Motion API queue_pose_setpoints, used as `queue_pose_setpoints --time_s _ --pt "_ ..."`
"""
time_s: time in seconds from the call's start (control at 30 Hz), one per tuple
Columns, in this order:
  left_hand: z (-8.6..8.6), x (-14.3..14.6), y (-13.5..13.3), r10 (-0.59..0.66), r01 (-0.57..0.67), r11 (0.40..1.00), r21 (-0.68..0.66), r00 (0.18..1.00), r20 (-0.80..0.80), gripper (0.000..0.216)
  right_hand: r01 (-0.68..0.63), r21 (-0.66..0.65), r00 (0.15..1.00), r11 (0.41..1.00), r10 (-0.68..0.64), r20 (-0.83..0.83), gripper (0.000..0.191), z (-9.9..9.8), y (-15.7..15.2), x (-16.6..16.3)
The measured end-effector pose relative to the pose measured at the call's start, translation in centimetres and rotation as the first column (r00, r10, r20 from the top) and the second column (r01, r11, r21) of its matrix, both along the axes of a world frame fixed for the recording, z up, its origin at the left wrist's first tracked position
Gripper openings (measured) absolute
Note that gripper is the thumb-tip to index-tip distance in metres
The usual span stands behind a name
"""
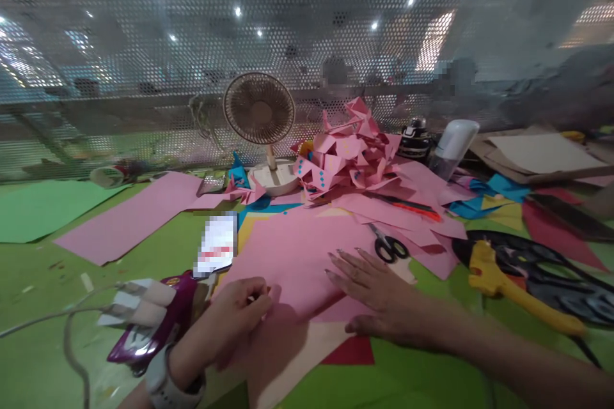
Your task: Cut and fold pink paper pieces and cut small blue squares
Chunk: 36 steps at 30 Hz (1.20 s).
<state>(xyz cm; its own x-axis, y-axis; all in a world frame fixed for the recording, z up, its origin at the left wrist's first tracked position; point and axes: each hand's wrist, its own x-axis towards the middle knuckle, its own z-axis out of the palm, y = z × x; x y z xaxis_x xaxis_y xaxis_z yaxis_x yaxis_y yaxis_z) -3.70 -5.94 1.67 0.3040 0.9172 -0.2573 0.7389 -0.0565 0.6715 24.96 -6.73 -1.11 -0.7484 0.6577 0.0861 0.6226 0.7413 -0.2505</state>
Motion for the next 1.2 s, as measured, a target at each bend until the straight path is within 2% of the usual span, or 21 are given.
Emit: queue_pose_setpoints --time_s 0.17,0.3,0.5,0.6,0.67,0.7,0.77,0.8,0.87,0.93,1.2 --pt "-0.1 -0.1 0.0 -0.051 0.087 0.982 0.169 0.977 -0.208 0.044 -0.012 -0.012 1.0 1.0 0.012 -0.003 0.073 0.2 0.0 -0.1" --pt "0.1 0.1 -0.3 -0.05 0.133 0.968 0.211 0.933 -0.356 0.045 -0.032 0.009 0.999 0.999 0.033 -0.018 0.067 0.7 -0.2 -0.2" --pt "0.7 0.6 -0.7 0.008 0.142 0.952 0.272 0.874 -0.485 0.041 -0.072 -0.091 0.997 0.993 0.07 -0.023 0.072 0.3 0.0 -0.1" --pt "0.5 0.5 -0.8 0.099 0.133 0.92 0.367 0.83 -0.548 0.034 -0.07 -0.14 0.997 0.988 0.066 -0.03 0.075 -0.1 0.1 0.0" --pt "0.2 0.3 -0.8 0.115 0.181 0.868 0.462 0.832 -0.542 0.026 -0.064 -0.16 0.998 0.985 0.061 -0.028 0.076 -0.3 0.2 0.0" --pt "0.1 0.3 -0.9 0.077 0.242 0.828 0.506 0.845 -0.529 0.025 -0.058 -0.167 0.998 0.984 0.055 -0.022 0.076 -0.3 0.2 -0.1" --pt "-0.2 0.5 -1.1 -0.089 0.414 0.717 0.56 0.852 -0.516 0.037 -0.045 -0.174 0.999 0.984 0.044 -0.012 0.077 -0.4 0.3 -0.2" --pt "-0.3 0.7 -1.2 -0.181 0.499 0.655 0.568 0.833 -0.523 0.045 -0.039 -0.173 0.999 0.984 0.038 -0.011 0.076 -0.4 0.3 -0.2" --pt "-0.6 1.1 -1.4 -0.308 0.615 0.575 0.539 0.773 -0.554 0.056 -0.031 -0.168 1.0 0.985 0.031 -0.008 0.076 -0.3 0.3 -0.3" --pt "-0.9 1.5 -1.5 -0.359 0.666 0.553 0.5 0.733 -0.578 0.062 -0.035 -0.166 0.999 0.986 0.035 0.0 0.075 -0.2 0.3 -0.4" --pt "-1.7 1.4 -1.5 -0.384 0.708 0.569 0.418 0.678 -0.626 0.068 -0.059 -0.117 0.998 0.991 0.058 -0.012 0.075 -0.1 0.6 -0.4"
